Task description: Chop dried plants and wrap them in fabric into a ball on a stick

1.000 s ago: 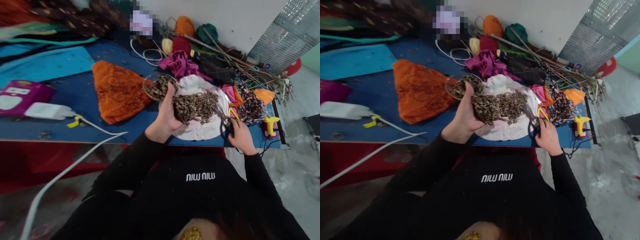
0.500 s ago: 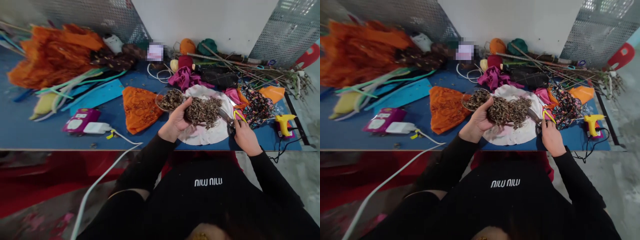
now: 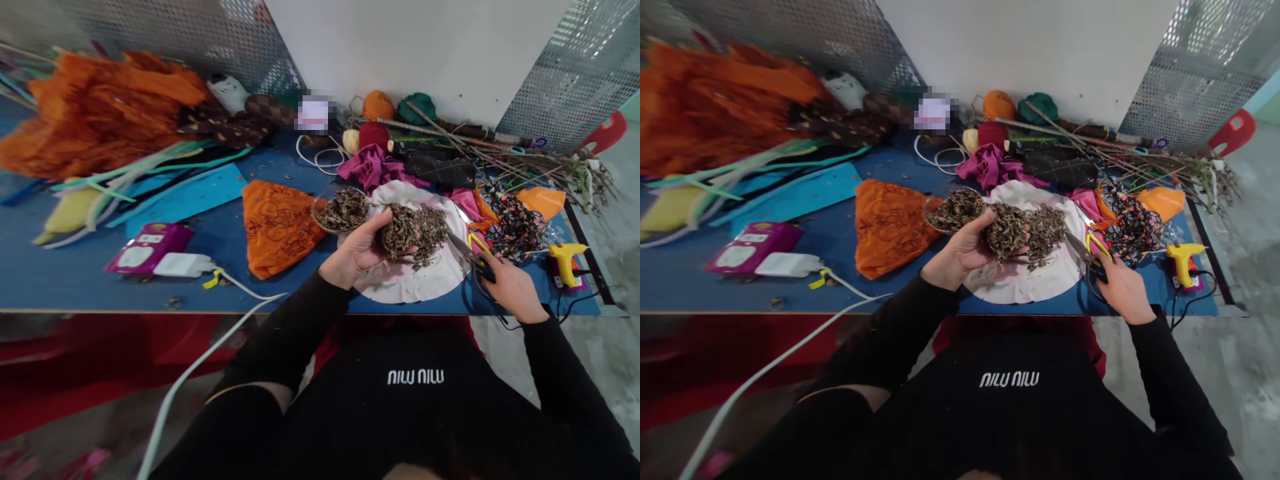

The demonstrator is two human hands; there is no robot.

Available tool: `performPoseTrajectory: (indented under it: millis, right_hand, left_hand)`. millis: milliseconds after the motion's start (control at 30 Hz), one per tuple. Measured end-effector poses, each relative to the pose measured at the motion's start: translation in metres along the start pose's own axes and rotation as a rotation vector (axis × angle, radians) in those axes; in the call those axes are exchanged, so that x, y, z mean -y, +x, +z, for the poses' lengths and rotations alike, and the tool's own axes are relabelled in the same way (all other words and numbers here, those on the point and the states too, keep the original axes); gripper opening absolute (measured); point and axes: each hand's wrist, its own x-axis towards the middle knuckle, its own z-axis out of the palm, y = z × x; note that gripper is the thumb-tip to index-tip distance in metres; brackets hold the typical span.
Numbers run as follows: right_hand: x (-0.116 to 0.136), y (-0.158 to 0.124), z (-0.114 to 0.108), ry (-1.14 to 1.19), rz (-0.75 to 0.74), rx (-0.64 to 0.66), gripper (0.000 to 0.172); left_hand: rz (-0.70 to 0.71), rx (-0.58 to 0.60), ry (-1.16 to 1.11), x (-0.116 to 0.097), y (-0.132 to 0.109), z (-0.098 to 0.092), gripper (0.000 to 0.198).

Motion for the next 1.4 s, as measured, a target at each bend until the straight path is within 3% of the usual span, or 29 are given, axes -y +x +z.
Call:
performPoseTrajectory:
  millis: [67,167,267,367,467,567,700,800,1067,1400]
  right_hand:
    - [-0.013,-0.003,0.0,0.26,-0.007,-0.039,0.057]
    - [-0.016,-0.007,0.0,0.864,0.008,-0.021,0.052]
    - [0.004,0.002,-0.005,1.343,0.036,0.03,0.053]
    - [0.03,0.031,-0.016,1.51,-0.052,0.084,0.063]
    - [0.045,0.067,-0.023,1.434,-0.215,0.133,0.072]
    - [0.045,0.089,-0.021,1.19,-0.355,0.117,0.079]
    - [0.037,0.087,-0.016,0.772,-0.375,0.127,0.069]
    - [0.038,0.078,-0.017,0.603,-0.391,0.131,0.065]
    - [0.057,0.071,-0.019,0.401,-0.419,0.132,0.067]
    - [0.07,0.067,-0.013,0.377,-0.437,0.176,0.061]
  left_hand:
    - [-0.011,0.056,0.069,-0.003,-0.003,-0.001,0.039]
    - [0.083,0.081,0.22,-0.008,-0.004,0.002,0.039]
    - [0.267,0.032,0.38,-0.011,0.004,0.006,0.041]
    - [0.39,-0.053,0.526,-0.011,0.015,0.004,0.044]
    - [0.445,-0.07,0.623,-0.01,0.021,-0.002,0.05]
    - [0.461,-0.055,0.671,-0.009,0.022,-0.009,0.05]
    - [0.476,-0.063,0.776,-0.009,0.017,-0.014,0.047]
    - [0.482,-0.078,0.875,-0.008,0.014,-0.015,0.047]
    - [0.525,-0.047,1.042,-0.001,0.012,-0.014,0.042]
    - [0.498,-0.052,1.245,0.003,0.008,-0.012,0.03]
